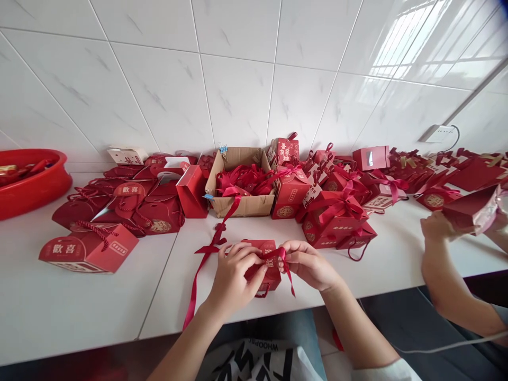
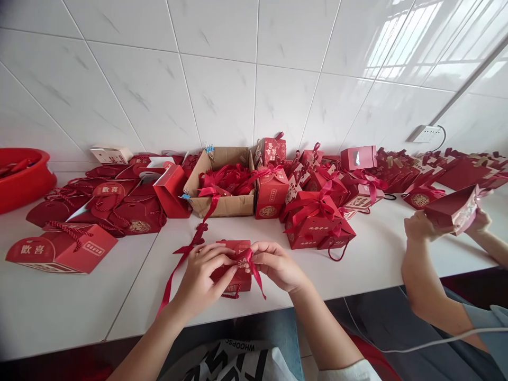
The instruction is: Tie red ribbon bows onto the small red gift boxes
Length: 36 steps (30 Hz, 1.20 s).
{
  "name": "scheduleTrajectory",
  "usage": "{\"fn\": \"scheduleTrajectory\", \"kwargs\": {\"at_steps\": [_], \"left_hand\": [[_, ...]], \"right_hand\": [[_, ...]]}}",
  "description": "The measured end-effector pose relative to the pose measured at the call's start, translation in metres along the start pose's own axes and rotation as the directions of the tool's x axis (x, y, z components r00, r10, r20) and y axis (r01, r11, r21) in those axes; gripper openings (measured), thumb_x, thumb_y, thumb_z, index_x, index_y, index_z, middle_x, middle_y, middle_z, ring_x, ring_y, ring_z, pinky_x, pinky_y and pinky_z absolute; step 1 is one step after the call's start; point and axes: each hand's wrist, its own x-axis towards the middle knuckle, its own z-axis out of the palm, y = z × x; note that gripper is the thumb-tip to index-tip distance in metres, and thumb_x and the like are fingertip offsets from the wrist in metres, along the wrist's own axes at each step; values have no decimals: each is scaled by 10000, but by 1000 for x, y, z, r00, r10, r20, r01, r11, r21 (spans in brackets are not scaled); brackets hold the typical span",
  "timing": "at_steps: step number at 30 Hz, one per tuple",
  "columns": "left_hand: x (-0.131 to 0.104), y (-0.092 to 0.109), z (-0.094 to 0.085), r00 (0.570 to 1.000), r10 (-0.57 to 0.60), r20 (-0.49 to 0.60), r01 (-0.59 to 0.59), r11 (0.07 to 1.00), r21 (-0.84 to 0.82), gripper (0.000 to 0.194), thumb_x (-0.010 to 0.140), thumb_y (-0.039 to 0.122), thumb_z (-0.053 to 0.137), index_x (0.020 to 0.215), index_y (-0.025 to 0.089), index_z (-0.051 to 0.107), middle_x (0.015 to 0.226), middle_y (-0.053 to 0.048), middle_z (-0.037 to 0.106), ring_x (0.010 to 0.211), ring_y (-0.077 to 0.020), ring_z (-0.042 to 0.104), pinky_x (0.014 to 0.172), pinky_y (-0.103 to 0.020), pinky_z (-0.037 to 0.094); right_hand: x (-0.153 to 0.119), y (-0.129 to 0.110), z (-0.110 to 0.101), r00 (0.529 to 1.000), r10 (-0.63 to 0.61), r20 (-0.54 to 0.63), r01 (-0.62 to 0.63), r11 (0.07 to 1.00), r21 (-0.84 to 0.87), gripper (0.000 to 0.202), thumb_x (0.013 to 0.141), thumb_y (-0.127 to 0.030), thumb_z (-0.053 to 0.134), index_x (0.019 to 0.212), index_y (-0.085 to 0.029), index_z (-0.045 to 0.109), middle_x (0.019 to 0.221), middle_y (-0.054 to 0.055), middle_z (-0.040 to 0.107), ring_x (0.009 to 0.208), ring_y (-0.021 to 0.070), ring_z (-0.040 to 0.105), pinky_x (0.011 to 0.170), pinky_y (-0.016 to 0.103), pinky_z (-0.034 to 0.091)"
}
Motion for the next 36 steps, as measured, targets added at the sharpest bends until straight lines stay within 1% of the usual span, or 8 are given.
{"fn": "scheduleTrajectory", "kwargs": {"at_steps": [7,12,16,20,26,29,33,36], "left_hand": [[14,10,1,987,-118,-105,112,992,-55,160,799,317,615,736,204,521,747,-28,653,755,-216,598,788,-409,423],[28,10,2,985,-120,-121,107,988,-108,43,821,238,566,792,208,575,775,-21,681,763,-210,612,780,-393,439],[33,3,0,978,-147,-151,121,978,-167,72,805,166,537,776,209,587,766,-11,674,751,-196,601,753,-360,453],[35,1,-5,987,-121,-108,93,968,-232,72,817,184,535,779,208,591,785,-15,670,787,-192,607,778,-346,465],[32,-3,-14,997,-71,-28,58,939,-339,95,788,187,530,856,209,594,862,-34,668,855,-203,612,846,-365,476],[26,-18,-20,983,-182,8,168,886,-432,240,739,171,494,966,207,564,894,-41,642,913,-212,607,880,-369,479],[10,-41,-15,906,-418,64,413,844,-342,142,799,324,560,884,214,530,881,-30,618,885,-207,610,818,-343,491],[0,-49,-5,881,-450,144,472,826,-307,224,829,433,570,880,220,521,892,-15,616,875,-192,611,789,-308,483]], "right_hand": [[1,0,7,996,-90,23,91,994,-59,180,799,-335,689,846,-175,619,655,-12,605,592,106,552,624,256,455],[-1,0,12,993,-119,-12,113,967,-227,247,809,-401,672,884,-174,611,666,-10,603,622,117,563,637,270,471],[-1,6,10,983,-161,-92,104,890,-445,280,814,-408,659,947,-165,619,663,-2,623,599,119,566,593,254,460],[5,13,9,979,-160,-128,46,779,-625,367,825,-385,636,1126,-173,625,616,-20,607,528,113,525,523,238,424],[16,17,14,945,-319,-79,168,677,-716,225,850,-365,601,847,-186,737,789,26,684,685,153,594,617,254,463],[17,21,11,927,-369,-70,219,683,-697,200,848,-360,613,867,-204,737,888,51,716,803,190,635,707,290,501],[15,26,6,943,-331,-29,234,723,-650,205,867,-363,596,853,-214,737,863,50,737,824,204,671,770,322,522],[14,26,4,945,-325,23,262,717,-646,193,876,-344,589,866,-225,741,901,51,746,866,208,686,827,339,524]]}}
